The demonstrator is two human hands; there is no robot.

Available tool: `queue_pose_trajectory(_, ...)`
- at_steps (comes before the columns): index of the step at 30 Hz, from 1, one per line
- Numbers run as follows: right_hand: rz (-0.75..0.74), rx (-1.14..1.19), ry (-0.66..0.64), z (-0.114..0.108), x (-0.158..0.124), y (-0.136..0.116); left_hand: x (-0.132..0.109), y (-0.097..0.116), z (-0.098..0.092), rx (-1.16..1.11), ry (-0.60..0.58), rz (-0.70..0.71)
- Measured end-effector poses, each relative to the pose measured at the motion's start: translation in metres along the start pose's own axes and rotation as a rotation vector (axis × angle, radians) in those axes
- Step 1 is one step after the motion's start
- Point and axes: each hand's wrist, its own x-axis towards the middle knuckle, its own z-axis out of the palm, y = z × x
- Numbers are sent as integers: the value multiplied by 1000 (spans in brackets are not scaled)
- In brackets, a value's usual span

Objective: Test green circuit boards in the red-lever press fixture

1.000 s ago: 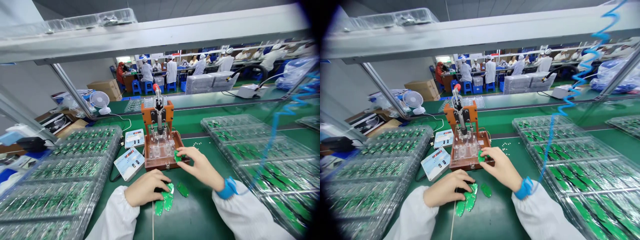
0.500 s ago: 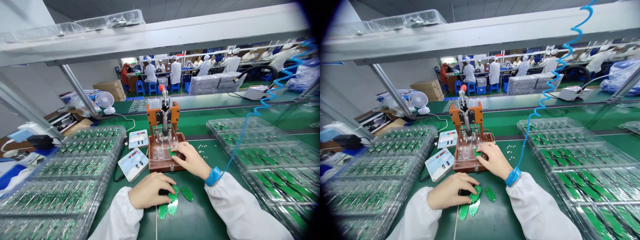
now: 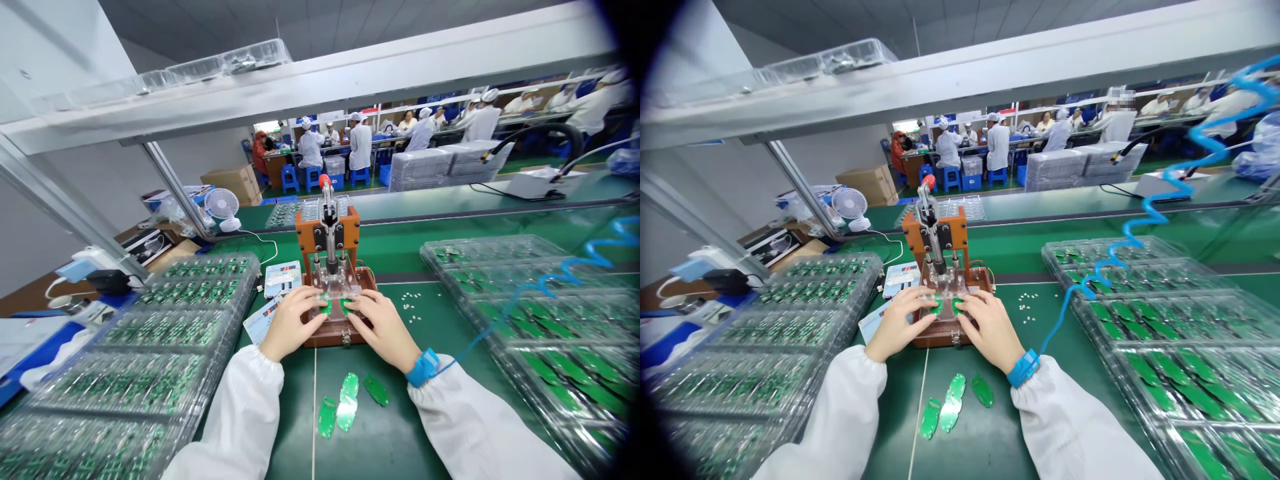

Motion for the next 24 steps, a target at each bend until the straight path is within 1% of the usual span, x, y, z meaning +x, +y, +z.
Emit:
queue_pose_trajectory(2,-3,-5,4,1,-1,1,1,0,4,30,-11,-5)
queue_pose_trajectory(7,-13,-3,10,1,-2,2,-4,0,8,75,55,25)
queue_pose_trajectory(10,-14,-1,15,2,-2,2,-6,-1,11,54,54,12)
queue_pose_trajectory(15,-13,8,26,3,-2,2,-5,-3,19,18,87,-1)
queue_pose_trajectory(21,-15,43,55,3,-2,0,-10,-1,23,12,70,-31)
queue_pose_trajectory(23,-11,66,78,3,-3,-1,-15,1,23,35,108,-13)
queue_pose_trajectory(24,-5,80,97,3,-4,0,-17,4,23,43,170,-2)
